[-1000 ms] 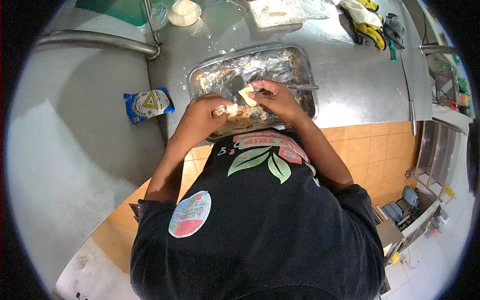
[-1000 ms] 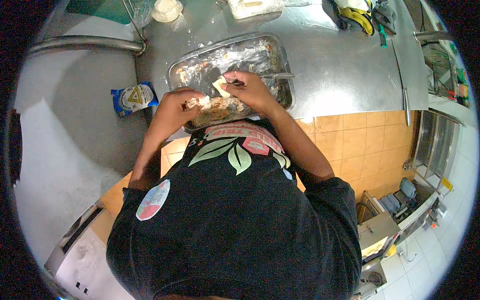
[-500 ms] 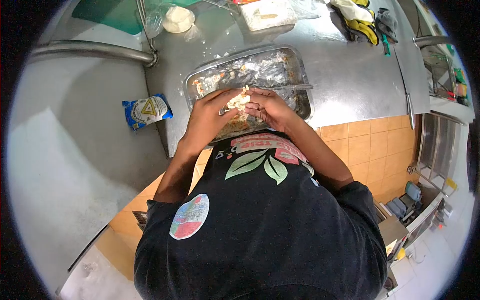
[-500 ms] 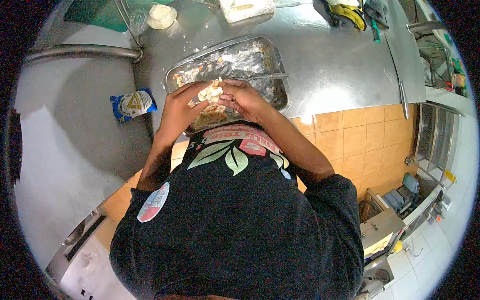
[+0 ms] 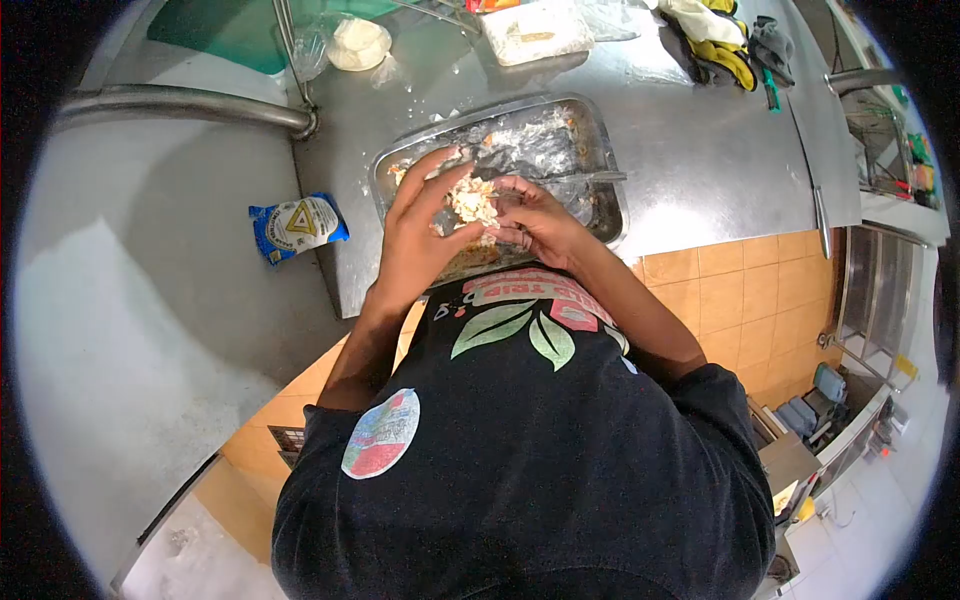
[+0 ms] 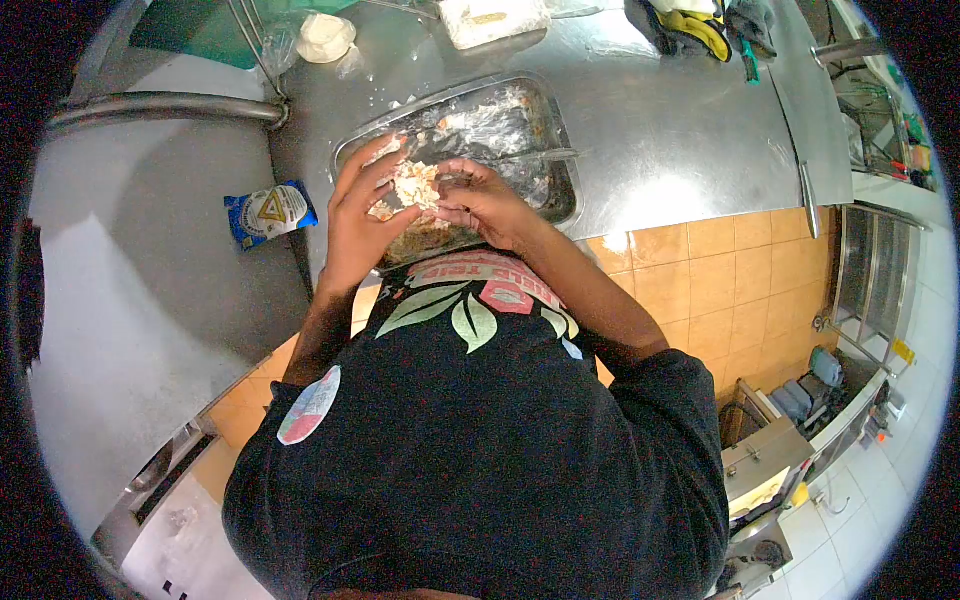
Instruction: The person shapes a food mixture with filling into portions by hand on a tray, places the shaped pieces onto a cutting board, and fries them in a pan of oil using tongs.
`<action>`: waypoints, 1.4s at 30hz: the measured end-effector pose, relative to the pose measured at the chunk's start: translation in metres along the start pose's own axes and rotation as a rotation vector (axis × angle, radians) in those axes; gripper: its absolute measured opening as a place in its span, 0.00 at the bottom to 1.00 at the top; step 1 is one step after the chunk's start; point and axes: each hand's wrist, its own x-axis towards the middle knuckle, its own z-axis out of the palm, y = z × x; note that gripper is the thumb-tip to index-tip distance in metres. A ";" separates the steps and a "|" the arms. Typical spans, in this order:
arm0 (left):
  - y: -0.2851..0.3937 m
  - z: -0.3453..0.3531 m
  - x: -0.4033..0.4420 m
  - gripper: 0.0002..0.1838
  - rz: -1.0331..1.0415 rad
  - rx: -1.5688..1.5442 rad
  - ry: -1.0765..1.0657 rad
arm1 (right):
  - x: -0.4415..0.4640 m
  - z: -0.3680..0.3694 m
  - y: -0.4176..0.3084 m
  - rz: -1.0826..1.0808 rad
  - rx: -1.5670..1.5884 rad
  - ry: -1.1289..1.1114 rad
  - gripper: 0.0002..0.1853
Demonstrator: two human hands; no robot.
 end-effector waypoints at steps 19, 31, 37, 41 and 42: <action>-0.034 0.003 -0.005 0.12 0.379 0.505 0.052 | 0.002 0.001 -0.004 0.106 0.196 -0.036 0.18; -0.027 0.007 0.004 0.13 0.310 0.329 0.074 | 0.008 -0.001 0.002 0.090 0.201 -0.022 0.21; -0.022 0.006 0.000 0.16 0.443 0.619 0.047 | 0.004 0.005 -0.004 0.097 0.138 -0.003 0.20; -0.005 0.000 -0.002 0.20 0.303 0.425 0.081 | 0.002 0.008 -0.004 0.065 0.106 0.028 0.18; -0.011 0.000 -0.004 0.20 0.252 0.319 0.120 | 0.002 0.010 -0.005 0.059 0.086 0.038 0.18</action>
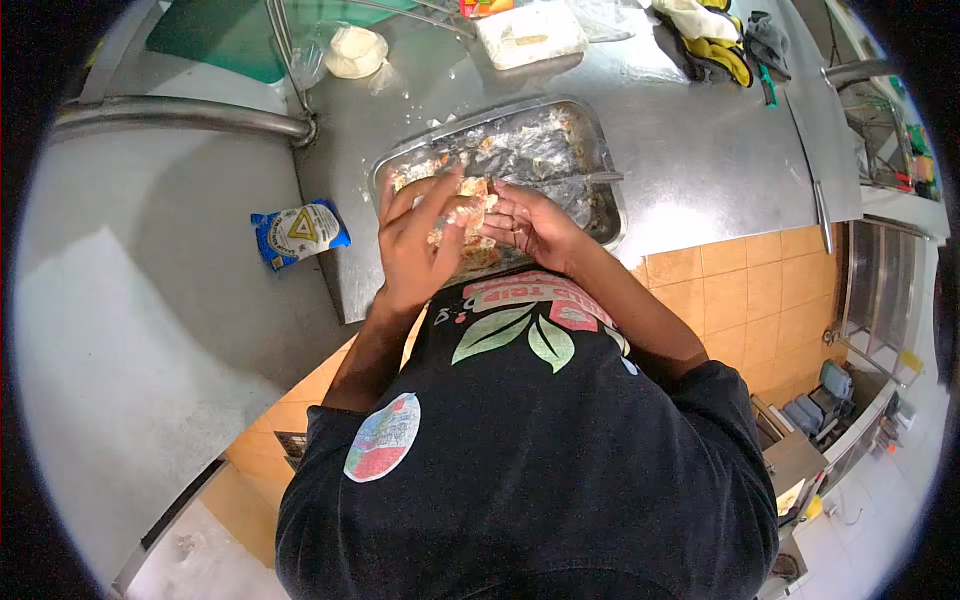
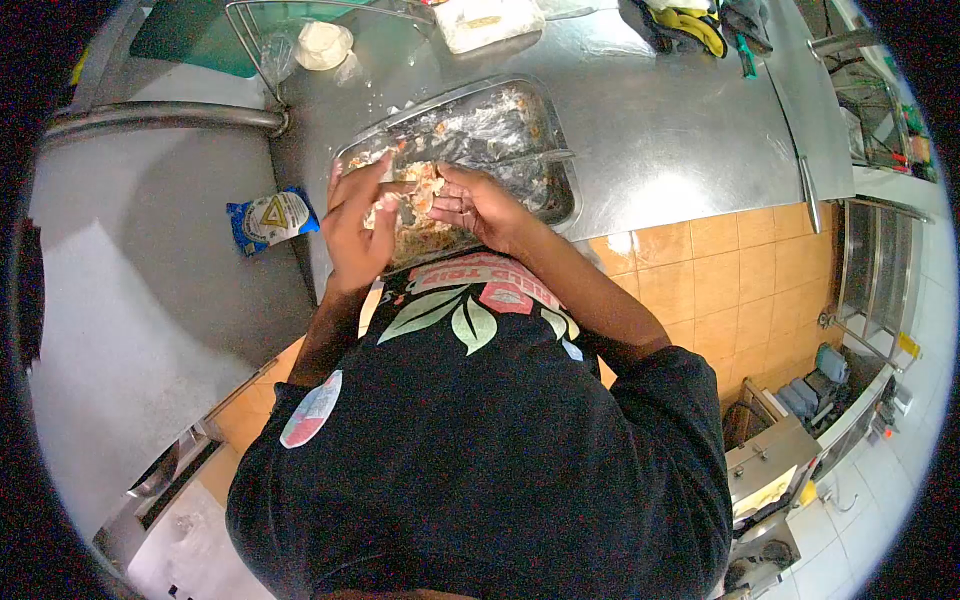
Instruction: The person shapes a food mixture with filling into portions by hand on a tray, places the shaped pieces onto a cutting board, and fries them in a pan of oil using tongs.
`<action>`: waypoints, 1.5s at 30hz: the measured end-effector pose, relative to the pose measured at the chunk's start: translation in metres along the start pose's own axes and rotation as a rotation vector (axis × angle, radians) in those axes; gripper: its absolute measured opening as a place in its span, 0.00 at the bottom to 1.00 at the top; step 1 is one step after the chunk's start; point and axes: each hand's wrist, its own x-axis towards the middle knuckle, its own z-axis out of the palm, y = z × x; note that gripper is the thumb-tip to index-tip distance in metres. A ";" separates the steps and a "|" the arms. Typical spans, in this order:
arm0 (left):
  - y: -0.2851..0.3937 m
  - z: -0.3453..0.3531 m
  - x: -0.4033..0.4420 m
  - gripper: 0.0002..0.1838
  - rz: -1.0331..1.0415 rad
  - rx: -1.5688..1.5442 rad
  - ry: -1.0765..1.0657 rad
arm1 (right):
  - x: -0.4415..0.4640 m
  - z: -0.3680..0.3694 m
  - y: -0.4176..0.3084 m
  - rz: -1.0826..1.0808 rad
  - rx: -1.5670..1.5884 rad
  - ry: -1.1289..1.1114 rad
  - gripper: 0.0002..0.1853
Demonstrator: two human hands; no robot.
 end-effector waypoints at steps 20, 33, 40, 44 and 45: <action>-0.017 0.066 0.034 0.12 -0.767 -1.125 0.584 | -0.002 0.051 -0.006 -0.414 -0.370 -0.296 0.34; 0.005 0.052 0.038 0.36 -0.426 -1.611 0.340 | 0.041 0.075 -0.033 -0.823 -0.702 0.166 0.37; -0.002 0.069 0.044 0.33 -0.499 -1.047 0.355 | 0.031 0.083 -0.033 -0.785 -0.679 0.085 0.35; 0.002 0.062 0.045 0.34 -0.485 -0.759 0.310 | 0.035 0.076 -0.032 -0.783 -0.608 0.034 0.35; 0.008 0.061 0.046 0.33 -0.491 -0.847 0.341 | 0.037 0.075 -0.031 -0.786 -0.568 0.024 0.35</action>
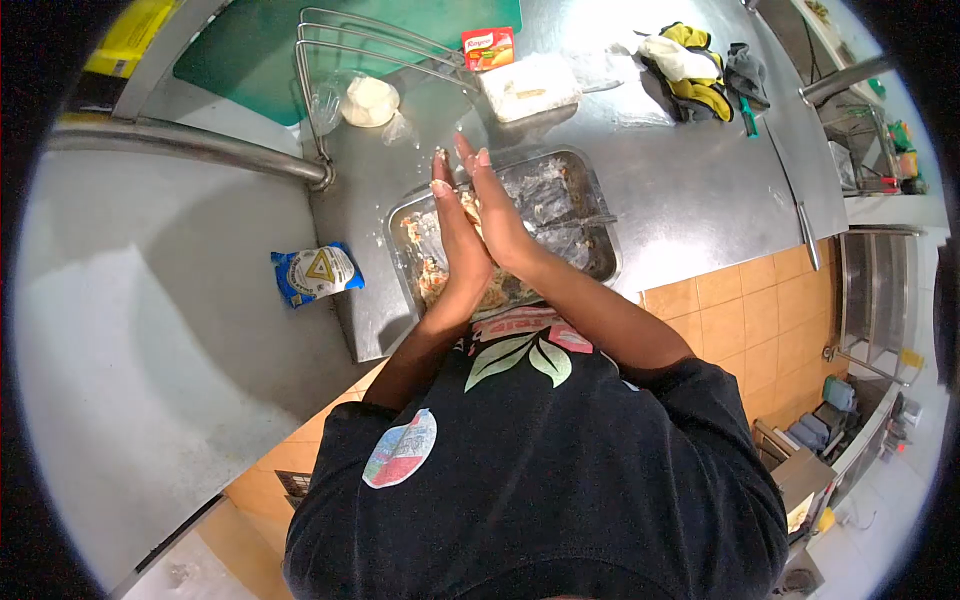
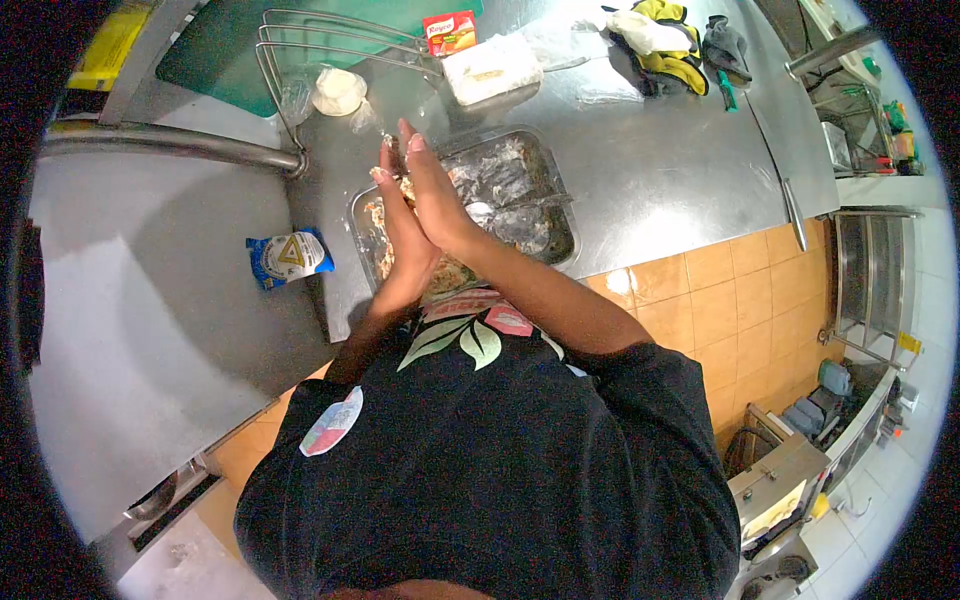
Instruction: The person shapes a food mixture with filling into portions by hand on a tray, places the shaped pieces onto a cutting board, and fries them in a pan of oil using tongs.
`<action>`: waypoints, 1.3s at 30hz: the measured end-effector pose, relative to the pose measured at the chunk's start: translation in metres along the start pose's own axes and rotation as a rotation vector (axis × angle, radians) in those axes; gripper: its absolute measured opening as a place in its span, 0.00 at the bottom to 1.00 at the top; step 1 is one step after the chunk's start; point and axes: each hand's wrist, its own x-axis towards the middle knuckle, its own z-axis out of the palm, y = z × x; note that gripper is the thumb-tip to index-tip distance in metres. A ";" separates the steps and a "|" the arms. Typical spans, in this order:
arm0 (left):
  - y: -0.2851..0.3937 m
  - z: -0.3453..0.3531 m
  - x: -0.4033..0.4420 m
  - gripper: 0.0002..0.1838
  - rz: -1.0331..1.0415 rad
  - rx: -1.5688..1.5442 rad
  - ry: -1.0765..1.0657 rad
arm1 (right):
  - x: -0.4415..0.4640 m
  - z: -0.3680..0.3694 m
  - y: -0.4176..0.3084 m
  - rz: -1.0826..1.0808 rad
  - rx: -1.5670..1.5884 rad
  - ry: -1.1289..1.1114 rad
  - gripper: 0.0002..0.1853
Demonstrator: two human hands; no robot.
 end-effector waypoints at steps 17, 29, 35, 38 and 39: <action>0.007 0.011 -0.007 0.31 -0.010 -0.143 0.079 | -0.003 0.001 -0.001 -0.034 -0.046 0.007 0.34; -0.007 0.004 -0.002 0.13 -0.197 -0.296 0.103 | 0.006 -0.016 0.013 -0.268 -0.298 0.388 0.32; -0.001 0.001 0.001 0.28 -0.066 -0.313 -0.024 | -0.010 -0.016 0.000 0.204 0.556 0.159 0.29; -0.002 0.004 0.000 0.38 0.107 -0.238 -0.249 | -0.005 -0.022 0.008 0.382 0.799 0.170 0.24; -0.002 0.007 -0.002 0.40 0.206 -0.183 -0.266 | -0.003 -0.024 0.011 0.416 0.824 0.204 0.23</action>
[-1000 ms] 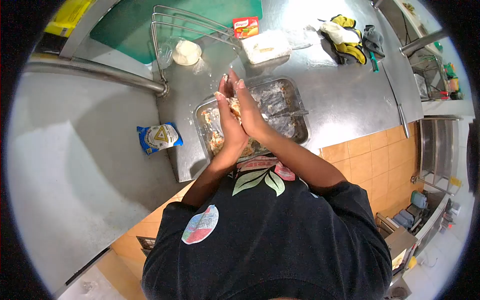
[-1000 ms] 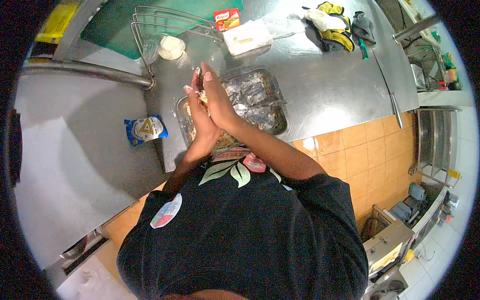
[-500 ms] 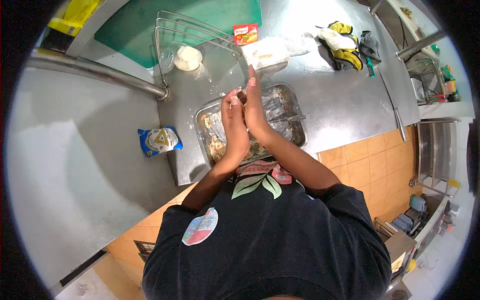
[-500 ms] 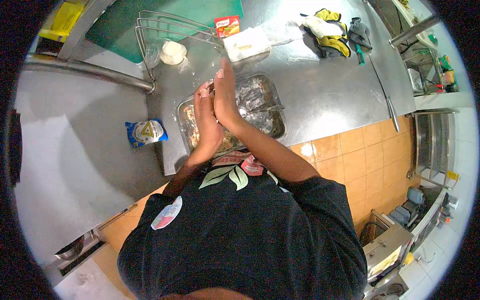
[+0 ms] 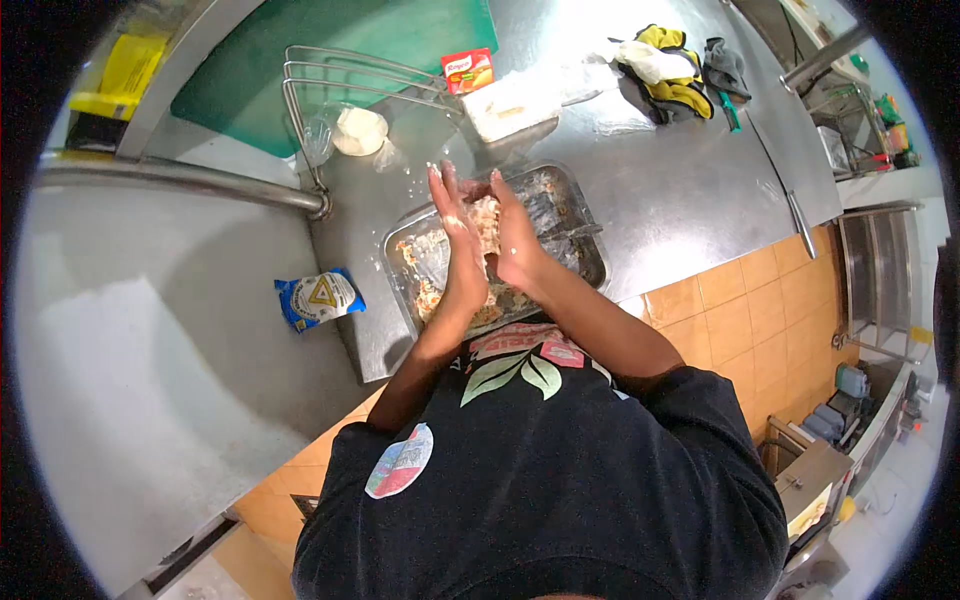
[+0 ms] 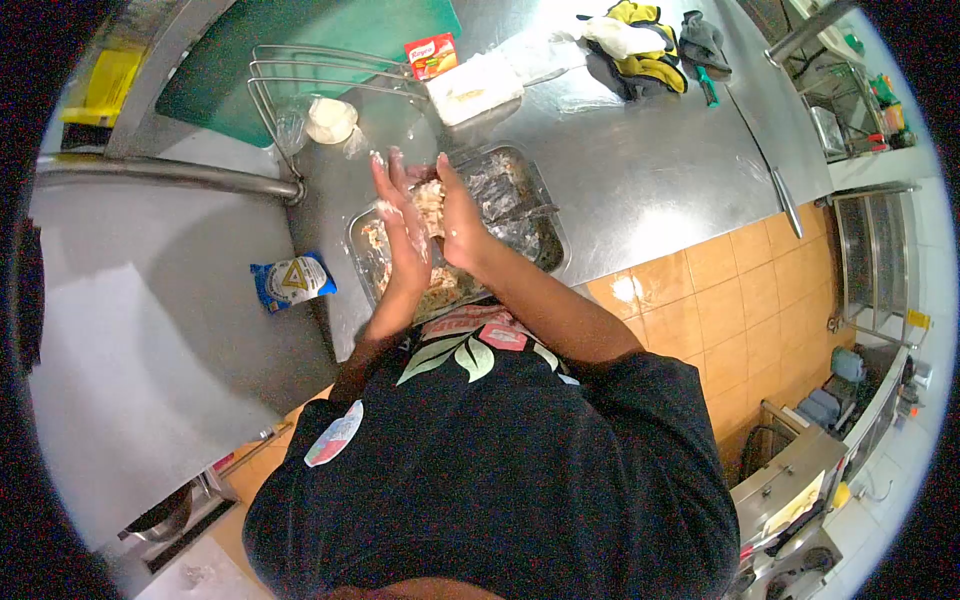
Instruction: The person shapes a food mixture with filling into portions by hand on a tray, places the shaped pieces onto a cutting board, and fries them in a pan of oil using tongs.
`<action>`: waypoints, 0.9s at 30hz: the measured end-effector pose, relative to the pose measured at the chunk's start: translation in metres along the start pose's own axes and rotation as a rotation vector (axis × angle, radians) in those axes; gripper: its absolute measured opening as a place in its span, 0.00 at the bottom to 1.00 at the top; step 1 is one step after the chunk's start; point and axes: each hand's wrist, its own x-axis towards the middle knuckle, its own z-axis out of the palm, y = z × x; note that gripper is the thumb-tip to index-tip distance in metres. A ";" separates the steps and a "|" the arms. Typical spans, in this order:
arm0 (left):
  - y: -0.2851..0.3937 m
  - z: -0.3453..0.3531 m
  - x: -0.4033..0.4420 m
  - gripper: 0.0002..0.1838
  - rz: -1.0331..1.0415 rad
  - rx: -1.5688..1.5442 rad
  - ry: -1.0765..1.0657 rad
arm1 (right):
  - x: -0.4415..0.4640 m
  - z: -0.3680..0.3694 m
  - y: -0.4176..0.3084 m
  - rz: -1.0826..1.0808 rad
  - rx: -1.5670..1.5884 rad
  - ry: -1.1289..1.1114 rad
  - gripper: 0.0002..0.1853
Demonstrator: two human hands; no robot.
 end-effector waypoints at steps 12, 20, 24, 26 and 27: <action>-0.016 -0.002 -0.003 0.34 -0.408 -0.253 0.462 | 0.005 0.004 -0.010 -0.339 -0.359 0.194 0.24; 0.010 -0.012 0.013 0.33 -0.500 -0.916 0.451 | -0.017 0.014 -0.018 -0.706 -1.413 -0.617 0.43; 0.013 -0.024 0.015 0.36 -0.474 -1.033 0.291 | -0.024 0.028 -0.028 -0.887 -1.275 -0.697 0.42; 0.014 -0.024 0.012 0.36 -0.416 -1.127 0.137 | -0.031 0.051 -0.036 -0.974 -1.643 -0.522 0.41; 0.014 -0.022 0.011 0.37 -0.397 -1.173 0.053 | -0.033 0.057 -0.036 -1.010 -1.826 -0.408 0.40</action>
